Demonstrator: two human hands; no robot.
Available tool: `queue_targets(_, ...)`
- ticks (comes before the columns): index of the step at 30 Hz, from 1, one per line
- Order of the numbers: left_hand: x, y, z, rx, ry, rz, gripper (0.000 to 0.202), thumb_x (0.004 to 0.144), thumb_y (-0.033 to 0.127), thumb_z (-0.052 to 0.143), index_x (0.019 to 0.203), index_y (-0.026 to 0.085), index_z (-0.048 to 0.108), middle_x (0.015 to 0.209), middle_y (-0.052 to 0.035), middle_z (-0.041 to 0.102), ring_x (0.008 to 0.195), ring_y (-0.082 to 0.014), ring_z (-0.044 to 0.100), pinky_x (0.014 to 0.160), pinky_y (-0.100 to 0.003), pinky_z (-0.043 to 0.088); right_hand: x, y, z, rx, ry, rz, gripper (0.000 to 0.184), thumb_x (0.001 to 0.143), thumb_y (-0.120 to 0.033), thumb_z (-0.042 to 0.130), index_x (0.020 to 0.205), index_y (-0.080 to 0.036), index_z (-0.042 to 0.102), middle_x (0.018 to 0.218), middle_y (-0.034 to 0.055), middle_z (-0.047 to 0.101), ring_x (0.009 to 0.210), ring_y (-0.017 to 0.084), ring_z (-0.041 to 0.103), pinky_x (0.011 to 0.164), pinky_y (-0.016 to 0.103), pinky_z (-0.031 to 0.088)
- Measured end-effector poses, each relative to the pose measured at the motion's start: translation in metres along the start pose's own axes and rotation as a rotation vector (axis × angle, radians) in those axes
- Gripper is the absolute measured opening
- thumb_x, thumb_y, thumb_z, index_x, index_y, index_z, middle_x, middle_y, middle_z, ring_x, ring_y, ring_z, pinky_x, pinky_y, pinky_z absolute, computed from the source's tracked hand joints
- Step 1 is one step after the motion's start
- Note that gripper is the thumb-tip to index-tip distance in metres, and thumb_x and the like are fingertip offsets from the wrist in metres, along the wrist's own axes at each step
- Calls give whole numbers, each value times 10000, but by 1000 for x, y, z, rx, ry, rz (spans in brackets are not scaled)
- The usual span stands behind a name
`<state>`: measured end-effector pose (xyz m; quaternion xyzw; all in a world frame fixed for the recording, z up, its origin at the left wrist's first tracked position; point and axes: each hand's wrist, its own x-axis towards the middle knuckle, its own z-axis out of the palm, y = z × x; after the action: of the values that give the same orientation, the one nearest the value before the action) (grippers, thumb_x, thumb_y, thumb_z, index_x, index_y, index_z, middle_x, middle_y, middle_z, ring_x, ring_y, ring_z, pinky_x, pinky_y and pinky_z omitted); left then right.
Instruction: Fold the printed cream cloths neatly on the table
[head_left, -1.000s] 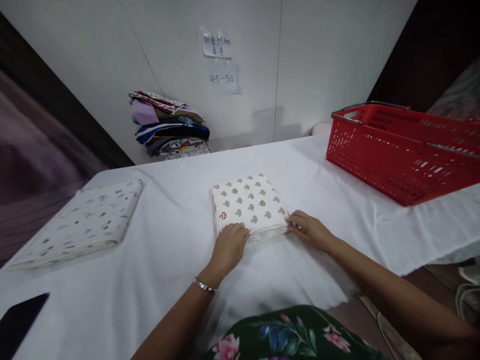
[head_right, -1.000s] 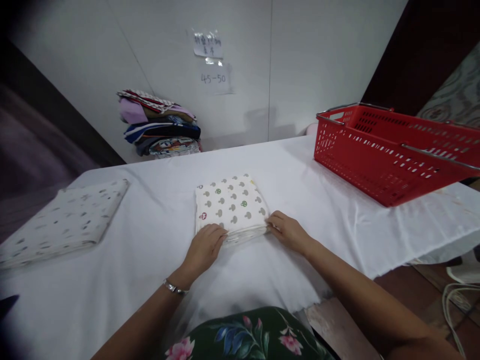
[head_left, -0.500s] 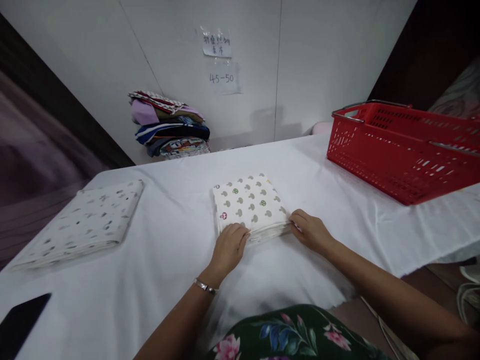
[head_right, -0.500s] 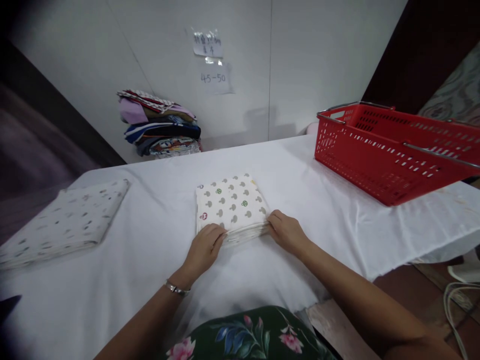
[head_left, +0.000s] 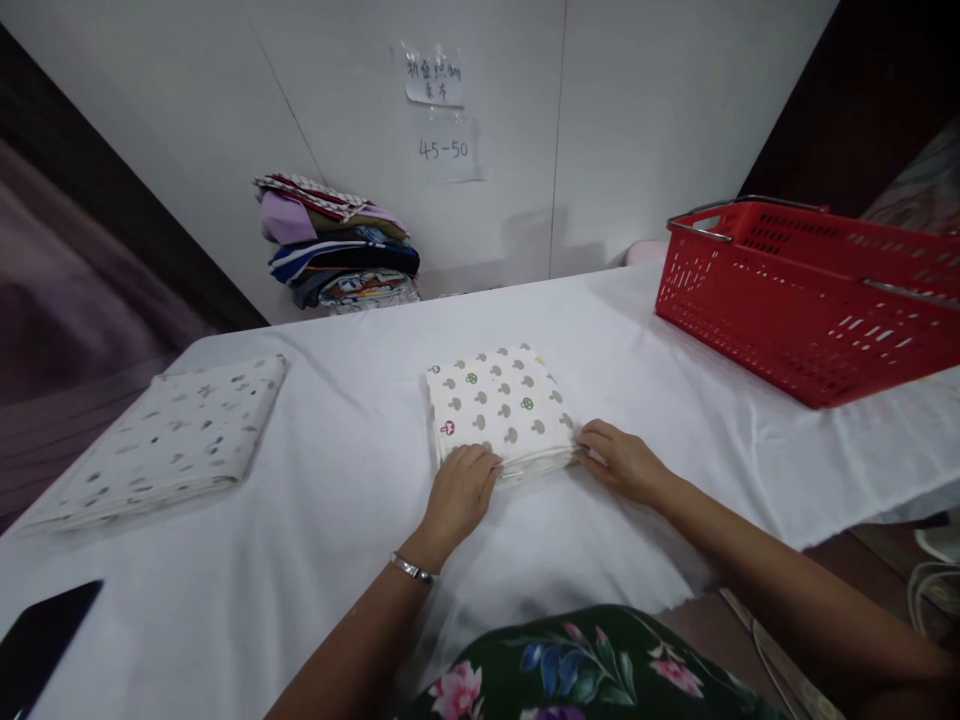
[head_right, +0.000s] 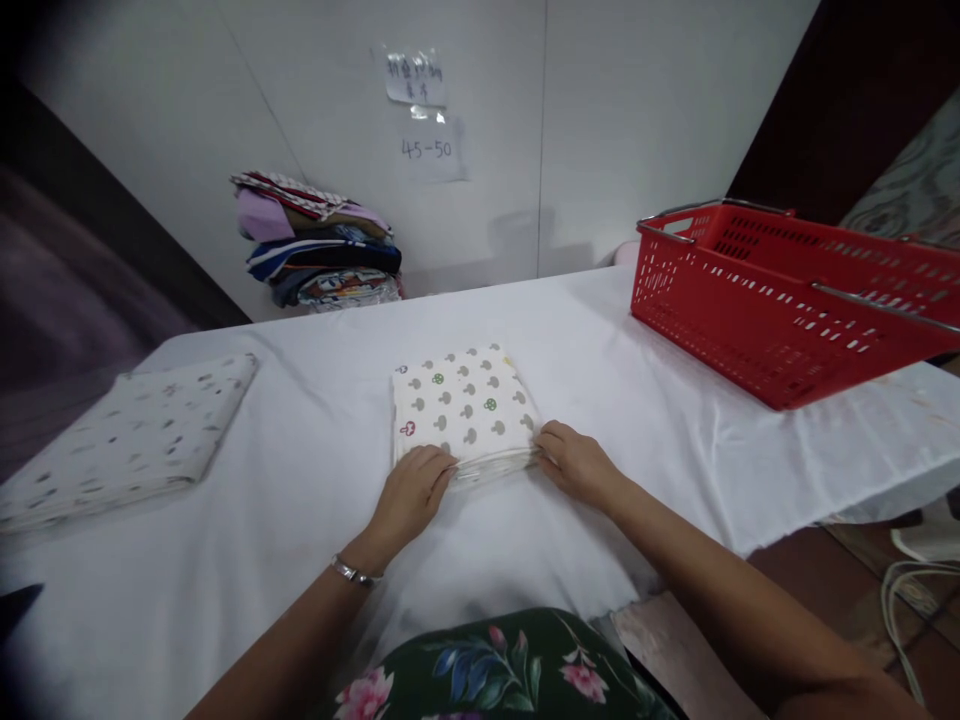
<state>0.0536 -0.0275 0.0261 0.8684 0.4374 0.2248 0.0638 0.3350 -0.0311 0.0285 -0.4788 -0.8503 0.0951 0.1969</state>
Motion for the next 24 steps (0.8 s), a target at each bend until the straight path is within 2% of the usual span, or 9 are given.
queue_targets(9,-1,-1,1,-13,-8,6,196,924,242,384,933,201,576,875,-43,580,827,-180,511,746,-348,419,1,0,4,-15,12,20,181,851,-153,440,991,-210,541,984,70,574,804,174,572,647,284,463)
queue_targets(14,-3,-2,4,-4,3,-12,157,882,314,497,967,208,575,923,-51,579,871,-200,509,768,-367,421,3,-2,8,-111,32,42,131,846,-151,432,913,-195,536,915,69,574,713,169,557,570,270,422)
queue_targets(18,-3,-1,6,15,-11,-30,126,876,289,509,948,207,572,913,-47,570,866,-202,502,758,-361,418,-1,-2,11,-209,78,54,125,854,-163,428,907,-189,538,921,80,588,714,172,561,567,269,402)
queue_targets(24,-4,-2,8,39,-2,0,124,893,267,476,934,198,571,907,-46,568,858,-196,492,762,-352,413,-2,-5,9,-236,45,57,161,858,-163,408,926,-193,550,930,78,604,735,177,560,578,276,409)
